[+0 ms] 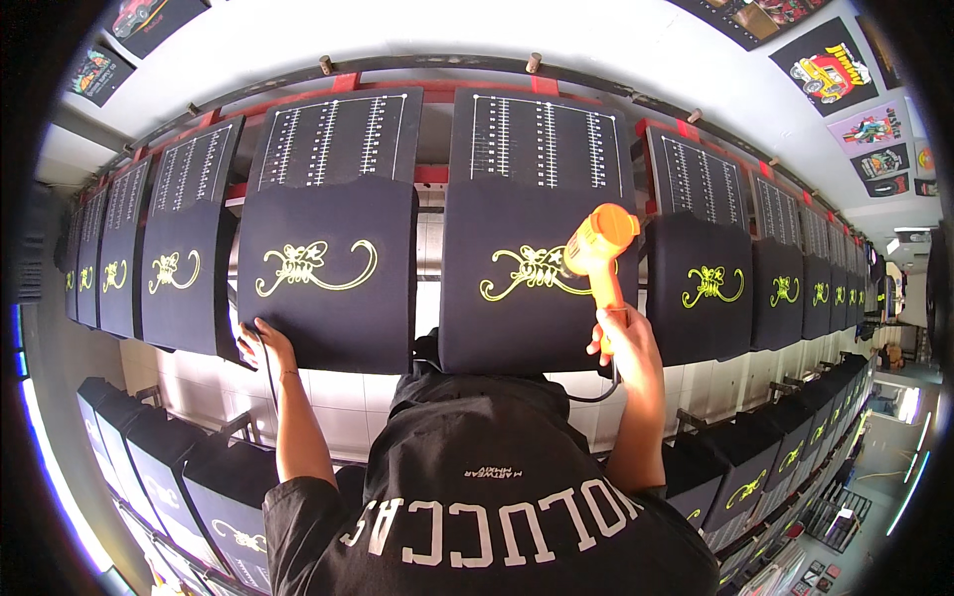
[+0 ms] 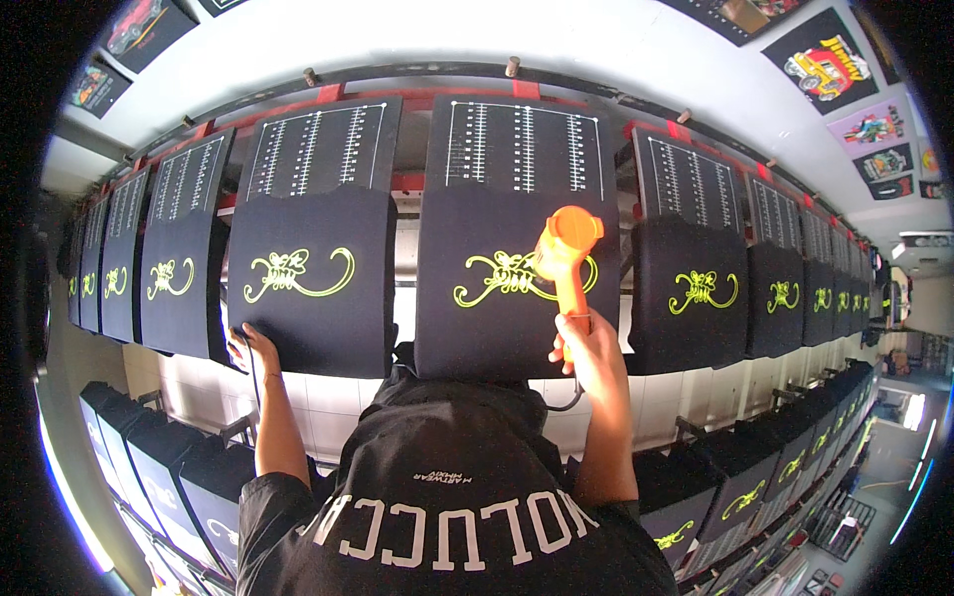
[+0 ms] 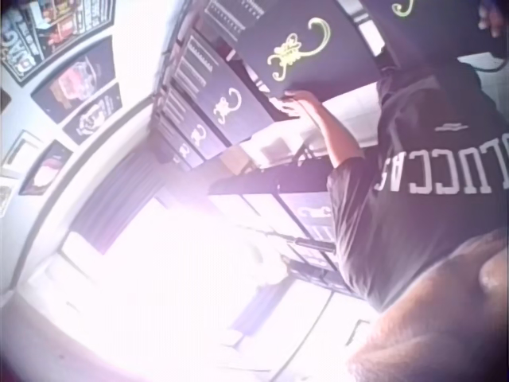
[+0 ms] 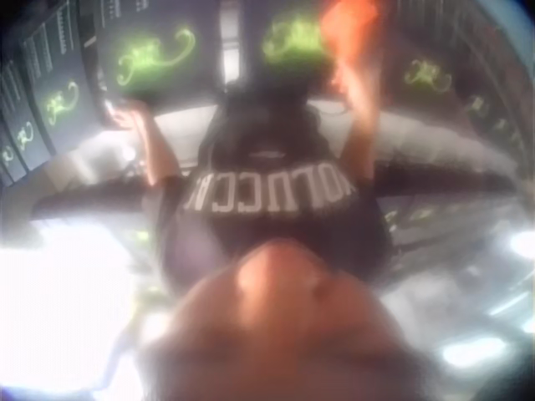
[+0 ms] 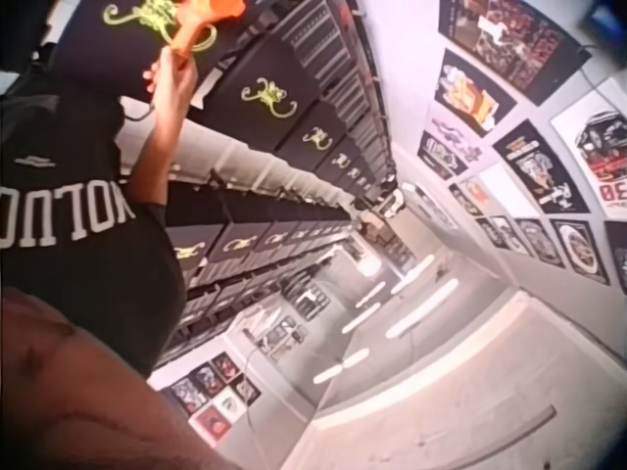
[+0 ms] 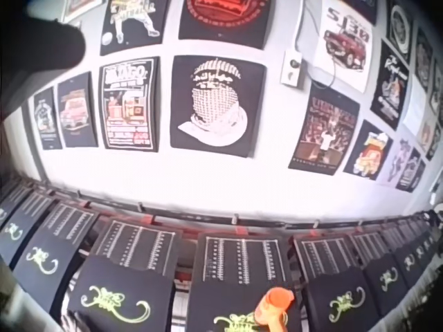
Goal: The person uses a heat gun to dry the yellow ink on several black t-shirts mounted on printing platens, moving from one platen to the next along a row.
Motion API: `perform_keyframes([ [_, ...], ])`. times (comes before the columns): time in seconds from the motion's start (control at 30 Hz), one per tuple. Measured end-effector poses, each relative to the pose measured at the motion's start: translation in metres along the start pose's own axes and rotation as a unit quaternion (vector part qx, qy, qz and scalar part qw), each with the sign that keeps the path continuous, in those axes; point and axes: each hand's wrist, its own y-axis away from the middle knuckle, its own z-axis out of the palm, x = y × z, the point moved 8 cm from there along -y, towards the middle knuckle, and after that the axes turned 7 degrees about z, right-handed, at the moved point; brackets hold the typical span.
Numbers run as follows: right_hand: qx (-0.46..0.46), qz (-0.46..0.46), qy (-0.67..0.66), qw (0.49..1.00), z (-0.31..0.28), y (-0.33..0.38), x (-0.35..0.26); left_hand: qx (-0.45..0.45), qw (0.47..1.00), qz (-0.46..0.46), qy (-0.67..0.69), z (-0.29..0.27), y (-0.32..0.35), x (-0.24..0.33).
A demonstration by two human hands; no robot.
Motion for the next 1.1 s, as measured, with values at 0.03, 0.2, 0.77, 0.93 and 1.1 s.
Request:
perform_keyframes([
  [0.03,-0.009,0.012,-0.004,1.0,-0.002,0.003,0.002,-0.001,1.0,-0.003,0.008,0.0,0.0,0.003],
  [0.2,-0.02,0.024,0.018,0.999,0.001,0.018,0.008,-0.018,1.0,-0.01,0.024,0.007,-0.002,0.0],
  [0.77,-0.145,0.001,0.025,0.989,0.048,0.003,0.004,0.017,1.0,0.006,0.017,-0.005,-0.001,0.007],
  [0.93,-0.147,-0.005,0.029,0.989,0.052,0.002,0.002,0.044,0.998,0.026,0.019,-0.002,-0.002,0.003],
  [1.1,-0.162,0.015,0.024,0.986,0.056,0.017,0.0,0.03,0.999,0.011,0.018,-0.001,0.001,0.003],
])
